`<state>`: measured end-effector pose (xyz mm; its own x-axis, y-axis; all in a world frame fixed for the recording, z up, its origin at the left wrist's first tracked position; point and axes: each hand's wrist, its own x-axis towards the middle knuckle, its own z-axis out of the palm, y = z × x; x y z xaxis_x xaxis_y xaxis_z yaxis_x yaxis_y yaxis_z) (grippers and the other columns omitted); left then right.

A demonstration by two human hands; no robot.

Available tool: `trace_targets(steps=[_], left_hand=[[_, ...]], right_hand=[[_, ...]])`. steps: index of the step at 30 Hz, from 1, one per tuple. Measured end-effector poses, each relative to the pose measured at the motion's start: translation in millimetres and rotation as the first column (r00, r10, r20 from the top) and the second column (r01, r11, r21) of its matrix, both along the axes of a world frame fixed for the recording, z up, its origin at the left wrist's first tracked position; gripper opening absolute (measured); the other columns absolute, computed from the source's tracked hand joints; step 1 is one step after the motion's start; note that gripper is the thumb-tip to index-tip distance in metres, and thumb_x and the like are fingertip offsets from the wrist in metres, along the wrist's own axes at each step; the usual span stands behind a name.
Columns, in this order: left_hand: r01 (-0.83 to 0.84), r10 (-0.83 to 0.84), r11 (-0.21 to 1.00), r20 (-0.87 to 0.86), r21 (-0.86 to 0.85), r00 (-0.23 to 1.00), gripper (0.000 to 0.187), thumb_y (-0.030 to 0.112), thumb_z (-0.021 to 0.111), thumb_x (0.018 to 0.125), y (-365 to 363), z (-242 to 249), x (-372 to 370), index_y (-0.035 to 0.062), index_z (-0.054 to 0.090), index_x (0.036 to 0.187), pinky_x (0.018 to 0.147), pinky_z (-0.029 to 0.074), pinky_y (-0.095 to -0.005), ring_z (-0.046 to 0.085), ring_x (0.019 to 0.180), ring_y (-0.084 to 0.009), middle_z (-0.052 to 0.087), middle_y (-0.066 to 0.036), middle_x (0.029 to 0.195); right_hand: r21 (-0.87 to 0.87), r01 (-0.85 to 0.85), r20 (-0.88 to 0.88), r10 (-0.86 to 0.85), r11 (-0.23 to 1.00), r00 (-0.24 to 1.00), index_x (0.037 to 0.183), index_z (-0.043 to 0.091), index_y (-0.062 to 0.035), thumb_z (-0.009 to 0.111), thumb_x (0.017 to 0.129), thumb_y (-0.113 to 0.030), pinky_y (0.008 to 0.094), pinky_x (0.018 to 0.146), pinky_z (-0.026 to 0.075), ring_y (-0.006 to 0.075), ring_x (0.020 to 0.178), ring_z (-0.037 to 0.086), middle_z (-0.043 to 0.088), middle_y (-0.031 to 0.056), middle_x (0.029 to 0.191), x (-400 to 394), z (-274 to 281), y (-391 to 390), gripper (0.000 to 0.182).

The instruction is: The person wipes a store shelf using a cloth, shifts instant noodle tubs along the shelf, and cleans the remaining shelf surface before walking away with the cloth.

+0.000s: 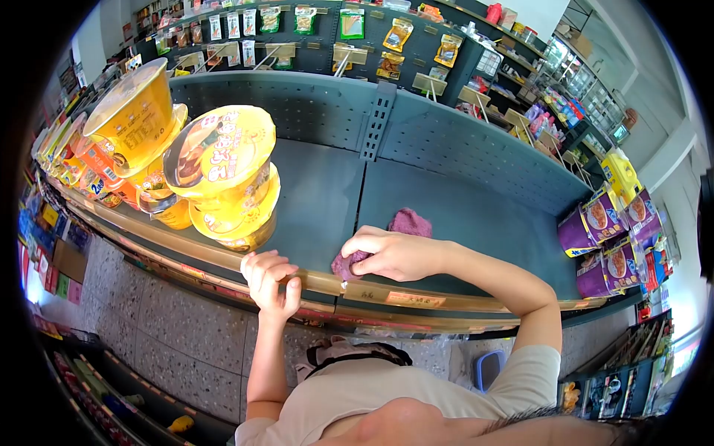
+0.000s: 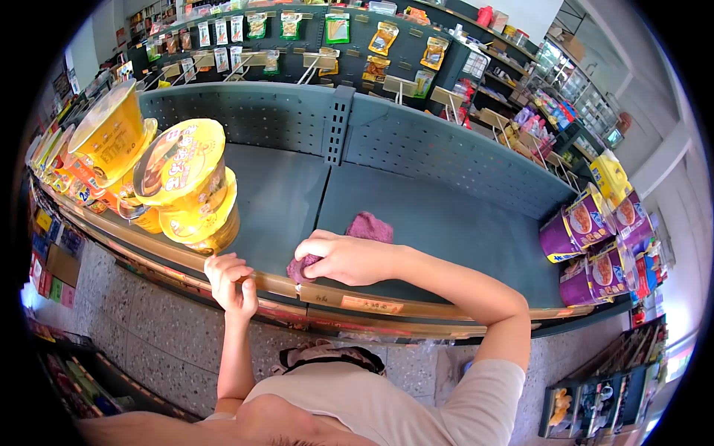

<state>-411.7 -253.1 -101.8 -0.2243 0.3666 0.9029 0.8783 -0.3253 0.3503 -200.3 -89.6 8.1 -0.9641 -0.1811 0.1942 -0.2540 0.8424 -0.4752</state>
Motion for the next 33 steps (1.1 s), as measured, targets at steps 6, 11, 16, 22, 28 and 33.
trace_targets(steps=[6, 11, 16, 22, 28, 33], left_hand=[[0.001, -0.001, 1.000, 0.001, -0.010, 1.000, 0.023, 0.032, 0.060, 0.094, -1, -2, 0, 0.0099, 0.062, 0.089, 0.102, 0.037, -0.0494, 0.061, 0.095, -0.0302, 0.063, -0.008, 0.092], [-0.004, 0.004, 1.000, -0.006, 0.002, 1.000, 0.018, 0.031, 0.063, 0.090, -1, -1, -1, 0.0129, 0.064, 0.090, 0.100, 0.038, -0.0464, 0.061, 0.093, -0.0268, 0.063, -0.006, 0.092], [0.004, -0.004, 1.000, -0.006, -0.004, 1.000, 0.019, 0.032, 0.063, 0.090, -1, 0, -1, 0.0132, 0.065, 0.090, 0.100, 0.038, -0.0459, 0.061, 0.093, -0.0264, 0.063, -0.005, 0.092], [0.012, -0.012, 1.000, -0.001, -0.029, 1.000, 0.021, 0.032, 0.061, 0.093, -3, 0, -1, 0.0111, 0.063, 0.089, 0.102, 0.037, -0.0486, 0.061, 0.095, -0.0285, 0.064, -0.007, 0.092], [0.013, -0.013, 1.000, 0.002, -0.006, 1.000, 0.018, 0.032, 0.065, 0.090, -2, 1, -1, 0.0132, 0.065, 0.090, 0.100, 0.038, -0.0454, 0.062, 0.093, -0.0265, 0.064, -0.005, 0.092], [0.016, -0.016, 1.000, 0.005, -0.020, 1.000, 0.017, 0.031, 0.065, 0.088, -4, 3, 0, 0.0138, 0.065, 0.090, 0.100, 0.038, -0.0456, 0.062, 0.093, -0.0261, 0.064, -0.005, 0.092]], right_hand=[[0.104, 0.218, -0.152, -0.201, 0.970, 0.968, 0.105, 0.066, -0.0003, 0.061, 0.088, 0.001, 0.0388, 0.091, 0.049, 0.0331, 0.106, 0.055, 0.057, 0.0151, 0.117, -14, -10, 20, 0.018], [0.175, 0.343, -0.296, -0.283, 0.923, 0.912, 0.103, 0.067, 0.0011, 0.062, 0.085, 0.004, 0.0376, 0.088, 0.049, 0.0330, 0.100, 0.056, 0.057, 0.0153, 0.114, -31, -20, 46, 0.019], [0.265, 0.491, -0.300, -0.413, 0.830, 0.860, 0.102, 0.067, -0.0002, 0.064, 0.086, 0.002, 0.0389, 0.085, 0.050, 0.0329, 0.097, 0.057, 0.058, 0.0148, 0.111, -48, -27, 71, 0.017], [0.388, 0.667, -0.321, -0.585, 0.636, 0.745, 0.105, 0.068, -0.0011, 0.060, 0.088, -0.001, 0.0397, 0.085, 0.050, 0.0316, 0.092, 0.056, 0.057, 0.0130, 0.104, -76, -34, 93, 0.019], [0.625, 0.715, -0.399, -0.658, 0.314, 0.638, 0.096, 0.069, 0.0043, 0.063, 0.079, -0.003, 0.0377, 0.068, 0.060, 0.0331, 0.084, 0.064, 0.060, 0.0181, 0.098, -109, -43, 93, 0.020], [0.642, 0.721, -0.382, -0.707, 0.260, 0.595, 0.086, 0.072, 0.0071, 0.065, 0.077, -0.006, 0.0376, 0.068, 0.062, 0.0344, 0.086, 0.066, 0.061, 0.0209, 0.100, -133, -36, 93, 0.017]])
